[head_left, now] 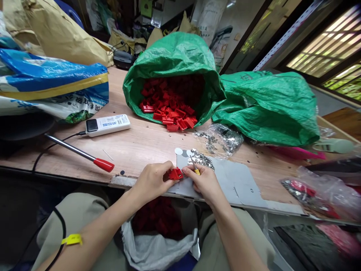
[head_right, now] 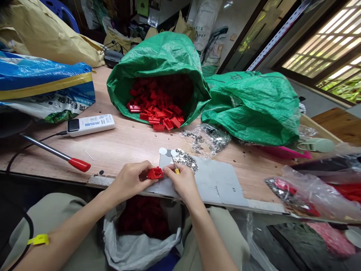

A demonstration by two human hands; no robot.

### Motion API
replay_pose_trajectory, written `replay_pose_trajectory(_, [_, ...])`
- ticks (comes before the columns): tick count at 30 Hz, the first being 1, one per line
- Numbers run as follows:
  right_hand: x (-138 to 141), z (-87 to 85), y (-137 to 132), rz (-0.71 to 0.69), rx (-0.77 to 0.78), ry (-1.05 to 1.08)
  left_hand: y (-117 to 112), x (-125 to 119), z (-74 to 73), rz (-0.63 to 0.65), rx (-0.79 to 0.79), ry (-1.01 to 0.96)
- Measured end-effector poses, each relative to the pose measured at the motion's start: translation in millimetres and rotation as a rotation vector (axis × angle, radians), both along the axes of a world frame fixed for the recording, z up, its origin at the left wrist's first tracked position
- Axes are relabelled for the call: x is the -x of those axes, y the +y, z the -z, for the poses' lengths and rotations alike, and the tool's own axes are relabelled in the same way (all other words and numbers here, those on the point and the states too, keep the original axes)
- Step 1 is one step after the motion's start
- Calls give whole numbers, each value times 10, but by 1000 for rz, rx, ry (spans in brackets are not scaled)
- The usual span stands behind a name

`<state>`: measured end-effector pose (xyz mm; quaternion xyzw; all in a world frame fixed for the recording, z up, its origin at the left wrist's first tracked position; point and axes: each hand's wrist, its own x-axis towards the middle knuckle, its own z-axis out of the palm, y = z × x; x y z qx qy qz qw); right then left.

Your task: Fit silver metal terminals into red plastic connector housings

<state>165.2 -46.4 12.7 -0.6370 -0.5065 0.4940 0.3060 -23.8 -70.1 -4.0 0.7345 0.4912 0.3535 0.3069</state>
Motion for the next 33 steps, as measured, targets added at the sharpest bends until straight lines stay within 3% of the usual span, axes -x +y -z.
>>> replay_pose_trajectory(8, [70,96,-42,-2,-255,-181,-20,-29,-1,-62,-39,80])
replay_pose_trajectory(13, [75,57,-36,-2,-216,-116,-38,-40,3,-87,-65,80])
replay_pose_trajectory(19, [106,70,-61,-3,-289,-165,-30,-43,20,-87,-74,88])
replay_pose_trajectory(27, [65,19,-40,-45,-192,-117,-26,-43,25,-83,-87,88])
replay_pose_trajectory(33, [79,48,-35,-76,-251,-167,-37,-43,31,-82,-95,81])
